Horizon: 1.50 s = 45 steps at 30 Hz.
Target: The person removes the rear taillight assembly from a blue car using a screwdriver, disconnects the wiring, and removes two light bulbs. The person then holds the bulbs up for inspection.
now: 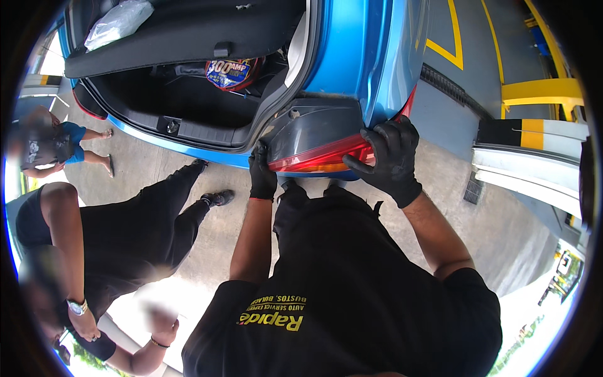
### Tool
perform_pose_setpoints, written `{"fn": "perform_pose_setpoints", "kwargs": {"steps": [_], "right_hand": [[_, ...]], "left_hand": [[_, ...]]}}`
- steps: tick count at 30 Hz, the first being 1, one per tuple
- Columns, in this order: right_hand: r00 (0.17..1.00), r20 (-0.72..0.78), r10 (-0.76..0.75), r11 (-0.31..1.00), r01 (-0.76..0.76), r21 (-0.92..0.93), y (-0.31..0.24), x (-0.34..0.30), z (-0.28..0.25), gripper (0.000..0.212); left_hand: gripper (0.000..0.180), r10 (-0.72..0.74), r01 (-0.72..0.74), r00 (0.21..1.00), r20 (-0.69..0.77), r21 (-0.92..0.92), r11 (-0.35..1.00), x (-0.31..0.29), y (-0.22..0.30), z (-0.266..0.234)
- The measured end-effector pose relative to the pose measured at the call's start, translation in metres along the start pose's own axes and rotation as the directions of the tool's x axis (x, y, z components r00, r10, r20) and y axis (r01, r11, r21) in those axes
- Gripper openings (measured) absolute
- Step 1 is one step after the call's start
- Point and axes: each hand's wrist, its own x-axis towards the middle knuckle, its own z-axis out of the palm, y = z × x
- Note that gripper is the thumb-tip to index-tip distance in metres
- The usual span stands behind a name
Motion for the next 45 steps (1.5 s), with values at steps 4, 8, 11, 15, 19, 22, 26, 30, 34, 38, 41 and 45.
{"fn": "perform_pose_setpoints", "kwargs": {"steps": [4, 8, 11, 15, 19, 22, 26, 30, 34, 38, 41, 45], "right_hand": [[0.997, 0.013, -0.080, 0.996, 0.079, 0.031, 0.025, -0.001, -0.001, 0.055], [0.986, -0.037, 0.161, 0.974, -0.153, 0.165, 0.068, -0.008, 0.010, 0.055], [0.581, 0.251, 0.774, 0.091, -0.496, 0.864, 0.080, -0.008, 0.048, 0.061], [0.628, 0.376, 0.681, 0.068, -0.566, 0.822, 0.084, 0.004, 0.024, 0.070], [0.549, 0.462, 0.697, 0.068, -0.691, 0.720, 0.085, 0.010, 0.017, 0.073], [0.474, 0.551, 0.687, -0.038, -0.734, 0.678, 0.084, 0.028, 0.006, 0.077], [0.479, 0.603, 0.638, 0.051, -0.807, 0.588, 0.096, 0.026, 0.010, 0.082], [0.427, 0.665, 0.613, -0.049, -0.819, 0.571, 0.091, 0.036, -0.001, 0.083], [0.379, 0.682, 0.625, -0.113, -0.821, 0.560, 0.099, 0.035, -0.008, 0.089], [0.372, 0.657, 0.655, -0.069, -0.837, 0.542, 0.091, 0.036, -0.006, 0.082], [0.397, 0.651, 0.647, -0.116, -0.792, 0.599, 0.107, 0.020, 0.004, 0.080], [0.429, 0.590, 0.684, -0.099, -0.746, 0.658, 0.107, 0.005, 0.017, 0.082]], "left_hand": [[0.044, 0.235, -0.323, 0.946, 0.221, 0.639, 0.698, -0.002, -0.012, -0.016], [0.044, 0.212, -0.322, 0.946, 0.245, 0.638, 0.699, 0.000, -0.025, -0.028], [0.044, 0.173, -0.287, 0.956, 0.236, 0.639, 0.713, 0.002, -0.026, -0.031], [0.043, 0.246, -0.348, 0.937, 0.247, 0.675, 0.651, 0.002, -0.011, -0.023], [0.047, 0.149, -0.216, 0.975, 0.163, 0.570, 0.792, 0.006, -0.005, -0.023], [0.044, 0.184, -0.287, 0.958, 0.221, 0.681, 0.673, 0.011, -0.005, -0.028], [0.050, 0.136, -0.202, 0.978, 0.157, 0.563, 0.801, 0.007, -0.010, -0.027], [0.053, -0.108, 0.114, 0.993, -0.046, 0.174, 0.978, 0.013, -0.010, -0.023], [0.051, -0.079, 0.098, 0.994, -0.071, 0.306, 0.947, 0.002, -0.007, -0.016], [0.045, -0.015, 0.047, 0.997, -0.078, 0.423, 0.905, 0.002, -0.021, -0.024], [0.039, 0.003, 0.010, 0.998, -0.065, 0.203, 0.979, 0.008, -0.010, -0.009], [0.035, -0.049, 0.063, 0.995, -0.082, 0.187, 0.980, 0.002, -0.019, -0.019]]}}
